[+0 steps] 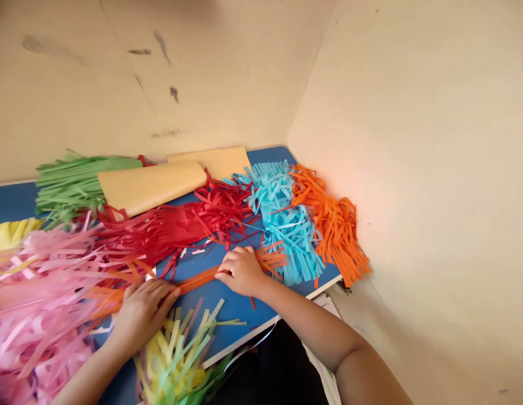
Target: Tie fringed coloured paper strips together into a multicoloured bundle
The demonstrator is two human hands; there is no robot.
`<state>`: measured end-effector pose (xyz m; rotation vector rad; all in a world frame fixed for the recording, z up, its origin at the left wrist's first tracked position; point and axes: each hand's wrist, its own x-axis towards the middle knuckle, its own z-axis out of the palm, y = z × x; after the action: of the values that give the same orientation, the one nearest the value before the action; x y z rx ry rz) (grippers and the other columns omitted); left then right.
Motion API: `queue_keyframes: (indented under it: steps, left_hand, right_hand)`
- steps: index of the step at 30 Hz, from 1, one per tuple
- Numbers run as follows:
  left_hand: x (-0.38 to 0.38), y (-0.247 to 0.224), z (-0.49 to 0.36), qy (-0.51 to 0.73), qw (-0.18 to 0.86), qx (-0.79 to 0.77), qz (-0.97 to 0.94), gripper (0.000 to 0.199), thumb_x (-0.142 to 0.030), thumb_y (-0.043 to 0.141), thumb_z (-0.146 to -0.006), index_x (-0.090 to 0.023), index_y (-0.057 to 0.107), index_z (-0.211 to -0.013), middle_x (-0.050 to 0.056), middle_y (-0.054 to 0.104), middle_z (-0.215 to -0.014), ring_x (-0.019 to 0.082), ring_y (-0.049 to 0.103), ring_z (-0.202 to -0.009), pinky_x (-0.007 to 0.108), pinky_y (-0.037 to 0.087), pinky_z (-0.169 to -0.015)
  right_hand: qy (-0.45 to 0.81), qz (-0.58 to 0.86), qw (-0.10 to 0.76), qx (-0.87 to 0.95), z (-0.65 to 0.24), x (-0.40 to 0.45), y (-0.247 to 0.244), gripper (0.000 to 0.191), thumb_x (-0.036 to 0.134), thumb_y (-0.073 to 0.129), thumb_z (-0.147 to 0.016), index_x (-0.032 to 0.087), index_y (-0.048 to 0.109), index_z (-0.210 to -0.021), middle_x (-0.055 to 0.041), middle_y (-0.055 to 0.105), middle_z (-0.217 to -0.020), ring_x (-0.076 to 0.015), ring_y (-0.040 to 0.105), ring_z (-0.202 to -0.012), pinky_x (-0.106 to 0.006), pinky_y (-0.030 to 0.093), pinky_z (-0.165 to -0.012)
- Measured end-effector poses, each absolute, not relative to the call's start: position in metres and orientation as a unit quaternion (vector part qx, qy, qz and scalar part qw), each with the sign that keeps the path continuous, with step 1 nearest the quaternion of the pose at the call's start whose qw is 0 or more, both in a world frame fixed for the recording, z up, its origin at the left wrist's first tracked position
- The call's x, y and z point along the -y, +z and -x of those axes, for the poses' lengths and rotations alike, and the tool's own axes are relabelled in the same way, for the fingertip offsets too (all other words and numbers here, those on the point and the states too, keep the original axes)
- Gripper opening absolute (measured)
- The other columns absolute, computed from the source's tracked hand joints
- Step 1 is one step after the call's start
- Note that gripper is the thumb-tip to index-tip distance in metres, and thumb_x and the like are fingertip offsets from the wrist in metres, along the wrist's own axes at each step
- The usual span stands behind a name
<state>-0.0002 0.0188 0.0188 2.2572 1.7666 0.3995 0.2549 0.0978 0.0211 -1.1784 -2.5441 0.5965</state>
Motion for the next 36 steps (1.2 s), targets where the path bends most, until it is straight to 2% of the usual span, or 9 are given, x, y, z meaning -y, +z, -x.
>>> queue_keyframes:
  steps: [5,11,16,19,21,25,28,33,36]
  left_hand:
    - [-0.025,0.022,-0.011,0.088,0.085,-0.636,-0.762,0.049,-0.042,0.033,-0.098,-0.021,0.069,-0.073,0.007,0.074,-0.079,0.026,0.067,-0.078,0.040,0.036,-0.073]
    - [-0.029,0.021,-0.014,0.044,0.082,-0.634,-0.767,0.043,-0.041,0.039,-0.096,-0.021,0.066,-0.069,0.006,0.073,-0.077,0.026,0.067,-0.078,0.040,0.036,-0.072]
    - [-0.025,0.025,-0.014,0.100,0.017,-0.639,-0.762,0.024,-0.036,0.050,-0.093,-0.021,0.069,-0.093,0.008,0.073,-0.091,0.029,0.066,-0.088,0.044,0.039,-0.084]
    - [-0.022,0.033,-0.017,0.110,-0.028,-0.576,-0.810,0.021,-0.019,0.052,-0.089,-0.027,0.070,-0.096,0.006,0.073,-0.100,0.029,0.063,-0.098,0.049,0.034,-0.097]
    - [-0.021,0.038,-0.020,0.107,-0.024,-0.539,-0.835,0.027,-0.011,0.049,-0.087,-0.027,0.070,-0.092,0.004,0.074,-0.096,0.027,0.063,-0.099,0.050,0.031,-0.100]
    - [-0.022,0.040,-0.027,0.108,-0.040,-0.530,-0.840,0.020,-0.023,0.049,-0.091,-0.023,0.069,-0.091,0.005,0.074,-0.092,0.027,0.063,-0.097,0.050,0.030,-0.101]
    - [-0.024,0.037,-0.030,0.095,-0.067,-0.537,-0.836,0.022,-0.032,0.049,-0.092,-0.021,0.068,-0.091,0.007,0.074,-0.093,0.027,0.063,-0.097,0.050,0.030,-0.101]
    - [-0.025,0.033,-0.031,0.101,-0.077,-0.554,-0.823,0.027,-0.022,0.044,-0.095,-0.023,0.067,-0.080,0.002,0.073,-0.079,0.024,0.064,-0.089,0.049,0.032,-0.097]
    - [-0.021,0.031,-0.026,0.109,-0.080,-0.556,-0.820,0.027,-0.023,0.046,-0.095,-0.023,0.068,-0.081,0.003,0.074,-0.082,0.025,0.065,-0.088,0.049,0.032,-0.095]
  right_hand:
    - [0.167,0.467,0.132,0.858,-0.242,-0.095,0.017,0.034,0.042,0.061,-0.095,0.019,0.068,-0.071,-0.0002,0.067,-0.078,-0.0166,0.051,-0.082,-0.033,0.026,-0.073]
    - [0.147,0.485,0.107,0.855,-0.238,-0.102,0.013,0.035,0.041,0.065,-0.091,0.019,0.062,-0.064,0.0001,0.065,-0.074,-0.0174,0.051,-0.080,-0.032,0.025,-0.071]
    - [0.095,0.514,0.128,0.843,-0.241,-0.097,0.018,0.028,0.046,0.065,-0.092,0.019,0.065,-0.085,-0.0042,0.068,-0.090,-0.0207,0.055,-0.089,-0.035,0.028,-0.078]
    - [0.062,0.390,0.149,0.907,-0.243,-0.088,0.024,0.016,0.037,0.061,-0.096,0.022,0.066,-0.096,-0.0049,0.068,-0.106,-0.0223,0.054,-0.104,-0.040,0.026,-0.088]
    - [0.065,0.291,0.135,0.945,-0.242,-0.085,0.024,0.013,0.031,0.057,-0.098,0.023,0.067,-0.096,-0.0028,0.070,-0.102,-0.0202,0.054,-0.101,-0.040,0.026,-0.090]
    - [0.054,0.261,0.105,0.958,-0.238,-0.092,0.016,0.022,0.018,0.048,-0.102,0.022,0.067,-0.093,-0.0023,0.071,-0.093,-0.0175,0.054,-0.090,-0.039,0.027,-0.088]
    - [0.066,0.282,0.092,0.953,-0.233,-0.098,0.016,0.023,0.022,0.047,-0.102,0.020,0.067,-0.091,-0.0030,0.070,-0.093,-0.0174,0.054,-0.087,-0.039,0.028,-0.086]
    - [0.058,0.280,0.095,0.953,-0.226,-0.094,0.028,0.015,0.031,0.057,-0.097,0.019,0.066,-0.098,-0.0055,0.068,-0.102,-0.0217,0.053,-0.096,-0.041,0.029,-0.088]
    - [0.043,0.271,0.098,0.957,-0.230,-0.094,0.025,0.016,0.031,0.055,-0.099,0.020,0.067,-0.098,-0.0044,0.068,-0.096,-0.0210,0.053,-0.094,-0.040,0.029,-0.086]
